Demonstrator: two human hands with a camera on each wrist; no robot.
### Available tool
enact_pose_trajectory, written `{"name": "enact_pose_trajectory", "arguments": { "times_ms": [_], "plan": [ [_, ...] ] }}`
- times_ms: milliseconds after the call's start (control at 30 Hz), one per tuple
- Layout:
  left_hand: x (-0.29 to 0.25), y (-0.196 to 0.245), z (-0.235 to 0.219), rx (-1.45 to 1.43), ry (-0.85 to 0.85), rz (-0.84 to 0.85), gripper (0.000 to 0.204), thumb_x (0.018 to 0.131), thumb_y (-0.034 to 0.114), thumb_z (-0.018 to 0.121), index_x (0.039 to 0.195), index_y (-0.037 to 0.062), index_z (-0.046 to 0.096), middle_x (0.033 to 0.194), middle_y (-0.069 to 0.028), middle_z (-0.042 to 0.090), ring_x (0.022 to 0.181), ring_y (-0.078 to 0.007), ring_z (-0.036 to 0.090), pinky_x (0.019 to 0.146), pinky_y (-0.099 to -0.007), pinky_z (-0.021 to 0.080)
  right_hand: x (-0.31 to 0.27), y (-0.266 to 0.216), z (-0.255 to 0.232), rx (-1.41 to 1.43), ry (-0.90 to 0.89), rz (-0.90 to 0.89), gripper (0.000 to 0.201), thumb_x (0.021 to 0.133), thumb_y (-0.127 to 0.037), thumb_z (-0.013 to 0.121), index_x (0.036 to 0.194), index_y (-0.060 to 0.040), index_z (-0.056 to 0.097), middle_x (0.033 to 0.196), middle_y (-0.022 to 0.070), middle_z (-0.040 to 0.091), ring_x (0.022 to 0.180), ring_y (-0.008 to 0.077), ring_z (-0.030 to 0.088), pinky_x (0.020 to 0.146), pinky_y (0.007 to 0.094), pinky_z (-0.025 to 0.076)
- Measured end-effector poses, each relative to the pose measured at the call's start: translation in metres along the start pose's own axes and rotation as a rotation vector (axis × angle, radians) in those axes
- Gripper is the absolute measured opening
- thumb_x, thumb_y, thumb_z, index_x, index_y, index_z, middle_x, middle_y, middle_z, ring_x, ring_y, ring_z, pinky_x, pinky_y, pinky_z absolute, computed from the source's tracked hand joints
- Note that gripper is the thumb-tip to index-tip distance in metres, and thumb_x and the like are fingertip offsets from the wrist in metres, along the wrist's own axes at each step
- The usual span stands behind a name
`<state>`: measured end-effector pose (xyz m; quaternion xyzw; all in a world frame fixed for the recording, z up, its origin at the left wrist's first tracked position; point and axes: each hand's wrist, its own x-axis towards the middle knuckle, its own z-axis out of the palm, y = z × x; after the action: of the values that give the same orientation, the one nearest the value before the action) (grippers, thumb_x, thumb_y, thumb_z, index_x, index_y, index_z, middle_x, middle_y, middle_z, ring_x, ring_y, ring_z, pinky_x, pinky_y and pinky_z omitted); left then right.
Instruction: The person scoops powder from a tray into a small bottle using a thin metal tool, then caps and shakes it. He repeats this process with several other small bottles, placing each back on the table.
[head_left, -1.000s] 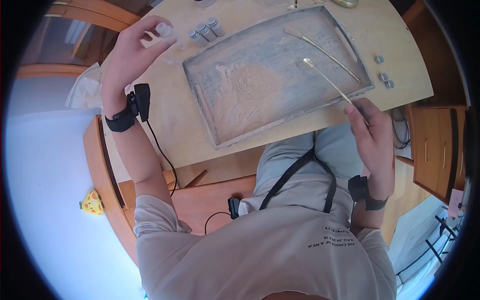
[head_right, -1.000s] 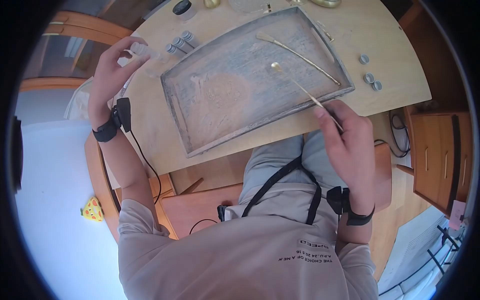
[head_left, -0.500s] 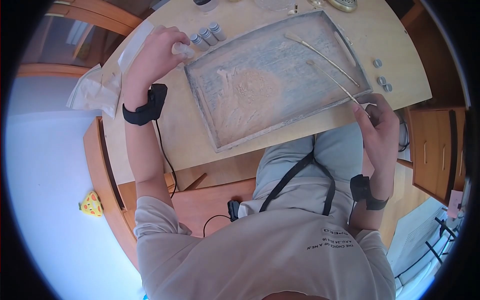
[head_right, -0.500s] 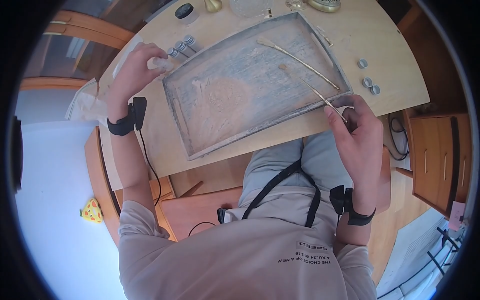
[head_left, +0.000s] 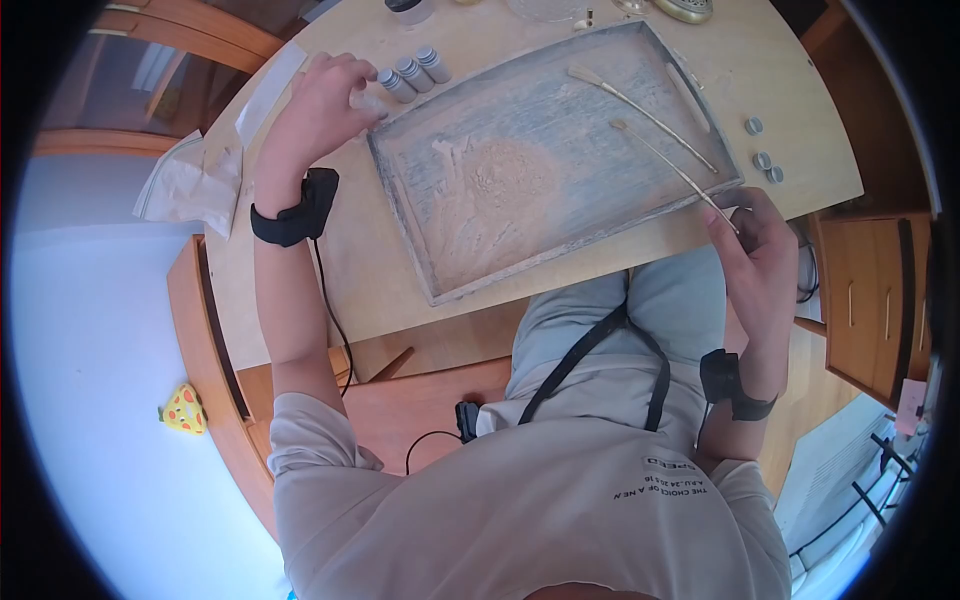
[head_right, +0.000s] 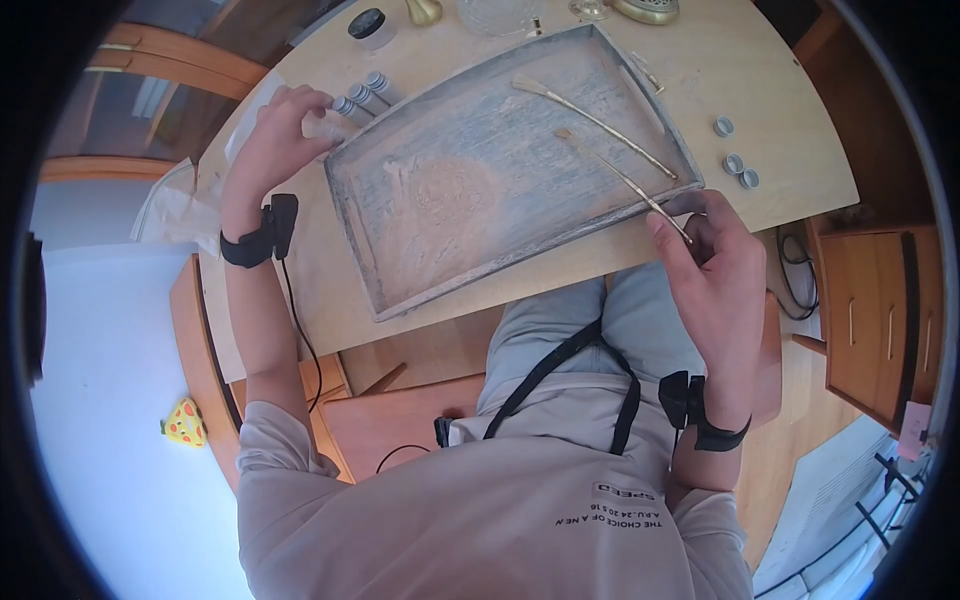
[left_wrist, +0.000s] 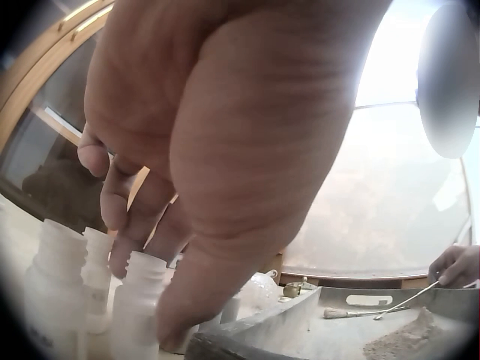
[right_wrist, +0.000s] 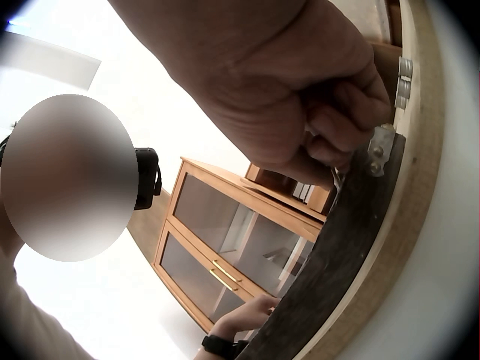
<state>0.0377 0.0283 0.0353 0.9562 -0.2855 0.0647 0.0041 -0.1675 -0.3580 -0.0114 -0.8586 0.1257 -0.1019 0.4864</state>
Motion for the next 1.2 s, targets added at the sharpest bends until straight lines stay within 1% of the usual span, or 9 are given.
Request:
{"name": "enact_pose_trajectory", "arguments": {
  "times_ms": [267, 467, 567, 600, 700, 800, 933, 1067, 1200],
  "plan": [
    [0.010, -0.005, 0.016, -0.091, 0.127, 0.100, 0.027, 0.087, 0.024, 0.072, 0.107, 0.0050, 0.069, 0.099, -0.0098, 0.067, 0.098, -0.0298, 0.058, 0.090, -0.0406, 0.043, 0.000, -0.005, -0.008, -0.077, -0.072, 0.028, 0.022, 0.090, -0.014, 0.073, 0.103, 0.0006, 0.064, 0.057, -0.0018, 0.037, 0.055, 0.0062, 0.032, 0.051, 0.0258, 0.027],
    [0.002, 0.003, -0.021, -0.134, 0.262, 0.193, 0.021, 0.087, 0.006, 0.072, 0.107, 0.0024, 0.067, 0.096, -0.0065, 0.068, 0.096, -0.0225, 0.064, 0.086, -0.0352, 0.050, -0.005, -0.013, -0.018, -0.163, 0.005, 0.088, 0.036, 0.084, -0.019, 0.079, 0.110, 0.0010, 0.063, 0.066, 0.0023, 0.047, 0.062, 0.0095, 0.041, 0.057, 0.0270, 0.037],
    [-0.009, 0.029, -0.050, -0.390, 0.334, 0.125, 0.024, 0.081, -0.003, 0.066, 0.105, 0.0013, 0.065, 0.092, -0.0062, 0.066, 0.095, -0.0203, 0.067, 0.089, -0.0348, 0.053, -0.007, -0.016, -0.026, -0.335, 0.053, -0.097, 0.043, 0.079, -0.021, 0.084, 0.111, -0.0004, 0.063, 0.077, 0.0056, 0.057, 0.072, 0.0152, 0.051, 0.066, 0.0309, 0.044],
    [-0.013, 0.031, -0.051, -0.499, 0.299, 0.153, 0.020, 0.089, -0.004, 0.065, 0.108, 0.0004, 0.065, 0.101, -0.0038, 0.063, 0.104, -0.0158, 0.065, 0.093, -0.0312, 0.051, -0.008, -0.018, -0.026, -0.359, 0.091, -0.136, 0.044, 0.078, -0.021, 0.084, 0.111, -0.0009, 0.063, 0.080, 0.0063, 0.059, 0.075, 0.0169, 0.053, 0.069, 0.0320, 0.045],
    [-0.016, 0.053, -0.047, -0.922, 0.162, 0.211, 0.027, 0.089, -0.008, 0.062, 0.115, -0.0015, 0.061, 0.109, -0.0074, 0.058, 0.105, -0.0191, 0.065, 0.092, -0.0312, 0.054, -0.009, -0.029, -0.020, -0.397, 0.182, -0.249, 0.046, 0.075, -0.020, 0.086, 0.111, -0.0019, 0.064, 0.087, 0.0077, 0.064, 0.083, 0.0197, 0.058, 0.075, 0.0341, 0.047],
    [-0.017, 0.087, -0.032, -1.144, 0.102, 0.098, 0.033, 0.082, -0.005, 0.065, 0.113, 0.0049, 0.063, 0.101, -0.0029, 0.062, 0.093, -0.0113, 0.063, 0.084, -0.0275, 0.056, -0.011, -0.045, -0.007, -0.296, 0.175, -0.333, 0.041, 0.076, -0.019, 0.085, 0.108, -0.0017, 0.065, 0.087, 0.0079, 0.065, 0.081, 0.0188, 0.059, 0.074, 0.0330, 0.048],
    [-0.021, 0.102, -0.026, -0.939, 0.037, 0.180, 0.045, 0.080, -0.004, 0.066, 0.123, 0.0084, 0.060, 0.098, -0.0031, 0.060, 0.087, -0.0108, 0.060, 0.074, -0.0262, 0.057, -0.007, -0.053, 0.021, 0.017, -0.011, -0.432, 0.034, 0.079, -0.017, 0.083, 0.104, -0.0004, 0.066, 0.082, 0.0080, 0.064, 0.072, 0.0177, 0.059, 0.068, 0.0309, 0.049],
    [-0.026, 0.115, -0.035, -0.801, -0.064, 0.234, 0.055, 0.078, -0.008, 0.063, 0.131, 0.0032, 0.057, 0.107, -0.0057, 0.058, 0.099, -0.0145, 0.064, 0.079, -0.0279, 0.057, 0.002, -0.065, 0.065, 0.323, -0.125, -0.461, 0.029, 0.081, -0.016, 0.080, 0.098, 0.0019, 0.065, 0.074, 0.0094, 0.063, 0.060, 0.0202, 0.058, 0.058, 0.0314, 0.049],
    [-0.032, 0.124, -0.035, -0.701, -0.040, 0.300, 0.060, 0.075, -0.007, 0.066, 0.133, 0.0047, 0.057, 0.106, -0.0072, 0.064, 0.096, -0.0153, 0.065, 0.076, -0.0285, 0.055, 0.012, -0.077, 0.090, 0.333, -0.171, -0.468, 0.026, 0.083, -0.016, 0.079, 0.089, 0.0034, 0.062, 0.066, 0.0115, 0.062, 0.057, 0.0240, 0.062, 0.055, 0.0339, 0.049]
  ]
}}
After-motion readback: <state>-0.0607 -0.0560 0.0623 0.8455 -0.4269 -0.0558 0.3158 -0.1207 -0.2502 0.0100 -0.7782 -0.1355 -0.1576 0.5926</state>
